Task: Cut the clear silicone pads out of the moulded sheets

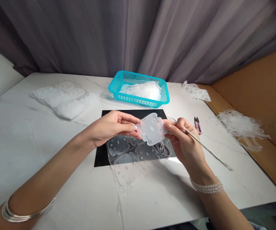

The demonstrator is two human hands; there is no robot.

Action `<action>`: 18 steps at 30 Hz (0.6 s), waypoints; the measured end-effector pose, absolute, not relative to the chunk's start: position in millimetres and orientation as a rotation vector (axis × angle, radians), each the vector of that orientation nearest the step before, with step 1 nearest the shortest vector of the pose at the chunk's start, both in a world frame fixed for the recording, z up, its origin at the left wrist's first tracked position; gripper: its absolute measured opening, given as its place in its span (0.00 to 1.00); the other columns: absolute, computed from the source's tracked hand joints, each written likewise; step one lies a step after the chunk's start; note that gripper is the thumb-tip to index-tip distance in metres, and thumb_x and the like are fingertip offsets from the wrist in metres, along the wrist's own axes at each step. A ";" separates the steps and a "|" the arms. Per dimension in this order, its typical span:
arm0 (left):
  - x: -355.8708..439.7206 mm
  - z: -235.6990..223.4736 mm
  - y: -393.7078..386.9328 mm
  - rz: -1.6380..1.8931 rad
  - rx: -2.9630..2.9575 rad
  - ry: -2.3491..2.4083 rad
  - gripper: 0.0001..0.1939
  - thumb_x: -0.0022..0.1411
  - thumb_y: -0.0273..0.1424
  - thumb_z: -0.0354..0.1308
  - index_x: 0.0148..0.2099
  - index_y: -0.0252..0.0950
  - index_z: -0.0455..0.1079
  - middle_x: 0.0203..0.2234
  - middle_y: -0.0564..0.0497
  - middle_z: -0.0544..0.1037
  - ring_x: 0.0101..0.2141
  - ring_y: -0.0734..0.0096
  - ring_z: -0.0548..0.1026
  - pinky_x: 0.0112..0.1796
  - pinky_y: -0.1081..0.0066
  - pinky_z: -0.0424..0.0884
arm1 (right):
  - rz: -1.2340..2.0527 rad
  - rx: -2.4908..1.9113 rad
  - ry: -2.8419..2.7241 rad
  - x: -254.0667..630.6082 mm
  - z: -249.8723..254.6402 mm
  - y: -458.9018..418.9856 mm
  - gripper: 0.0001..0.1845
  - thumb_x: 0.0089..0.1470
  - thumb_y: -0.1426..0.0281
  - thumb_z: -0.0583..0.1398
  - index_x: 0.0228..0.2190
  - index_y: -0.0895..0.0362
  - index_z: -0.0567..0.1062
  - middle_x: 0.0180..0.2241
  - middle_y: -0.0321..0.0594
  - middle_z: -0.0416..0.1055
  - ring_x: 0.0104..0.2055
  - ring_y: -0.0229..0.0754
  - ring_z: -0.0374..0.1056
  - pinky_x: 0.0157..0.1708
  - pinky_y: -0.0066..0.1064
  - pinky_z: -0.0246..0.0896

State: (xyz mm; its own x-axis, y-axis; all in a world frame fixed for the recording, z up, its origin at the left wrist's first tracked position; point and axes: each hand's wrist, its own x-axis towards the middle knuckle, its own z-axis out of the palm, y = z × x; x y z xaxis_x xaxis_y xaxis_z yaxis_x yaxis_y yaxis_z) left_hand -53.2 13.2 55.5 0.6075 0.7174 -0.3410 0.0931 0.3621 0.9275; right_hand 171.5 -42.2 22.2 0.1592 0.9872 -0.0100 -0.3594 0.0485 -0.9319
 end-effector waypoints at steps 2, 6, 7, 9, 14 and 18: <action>-53.1 55.9 13.1 0.471 1.151 0.860 0.15 0.62 0.27 0.61 0.51 0.31 0.74 0.38 0.46 0.83 0.38 0.70 0.82 0.43 0.76 0.77 | 1.264 -0.978 -0.827 171.8 22.6 -42.1 0.23 0.50 0.74 0.68 0.19 0.55 0.58 0.33 0.39 0.79 0.31 0.35 0.73 0.28 0.24 0.70; -51.8 54.7 13.7 0.478 1.134 0.882 0.14 0.61 0.26 0.61 0.49 0.31 0.75 0.36 0.47 0.84 0.37 0.71 0.82 0.43 0.75 0.76 | 1.378 -0.968 -0.831 171.0 22.5 -41.5 0.21 0.50 0.74 0.67 0.21 0.55 0.59 0.34 0.38 0.78 0.34 0.36 0.73 0.28 0.25 0.71; -51.6 53.0 14.6 0.480 1.133 0.887 0.14 0.60 0.26 0.61 0.49 0.31 0.75 0.36 0.47 0.83 0.37 0.71 0.82 0.43 0.75 0.76 | 1.414 -0.969 -0.849 170.6 21.7 -41.2 0.21 0.51 0.73 0.67 0.22 0.55 0.59 0.35 0.37 0.77 0.34 0.36 0.72 0.28 0.25 0.71; -52.3 47.6 17.8 0.484 1.148 0.906 0.15 0.60 0.26 0.61 0.50 0.31 0.74 0.37 0.45 0.83 0.36 0.70 0.82 0.43 0.73 0.76 | 1.468 -0.983 -0.902 170.5 19.1 -39.9 0.21 0.51 0.73 0.67 0.22 0.54 0.58 0.34 0.36 0.76 0.32 0.35 0.71 0.28 0.25 0.71; -61.3 33.0 31.9 0.563 1.245 1.052 0.20 0.60 0.32 0.60 0.54 0.31 0.70 0.42 0.41 0.80 0.33 0.71 0.79 0.35 0.71 0.74 | 1.153 -1.133 -0.962 188.3 18.6 -19.1 0.23 0.49 0.69 0.67 0.22 0.54 0.56 0.35 0.36 0.75 0.34 0.37 0.72 0.32 0.29 0.71; -69.3 31.5 38.0 0.583 1.334 1.021 0.21 0.61 0.36 0.56 0.53 0.32 0.70 0.42 0.41 0.80 0.36 0.68 0.78 0.35 0.70 0.73 | 0.408 -1.251 -1.178 212.6 35.8 30.7 0.19 0.52 0.66 0.62 0.21 0.53 0.56 0.33 0.39 0.72 0.44 0.47 0.73 0.42 0.37 0.68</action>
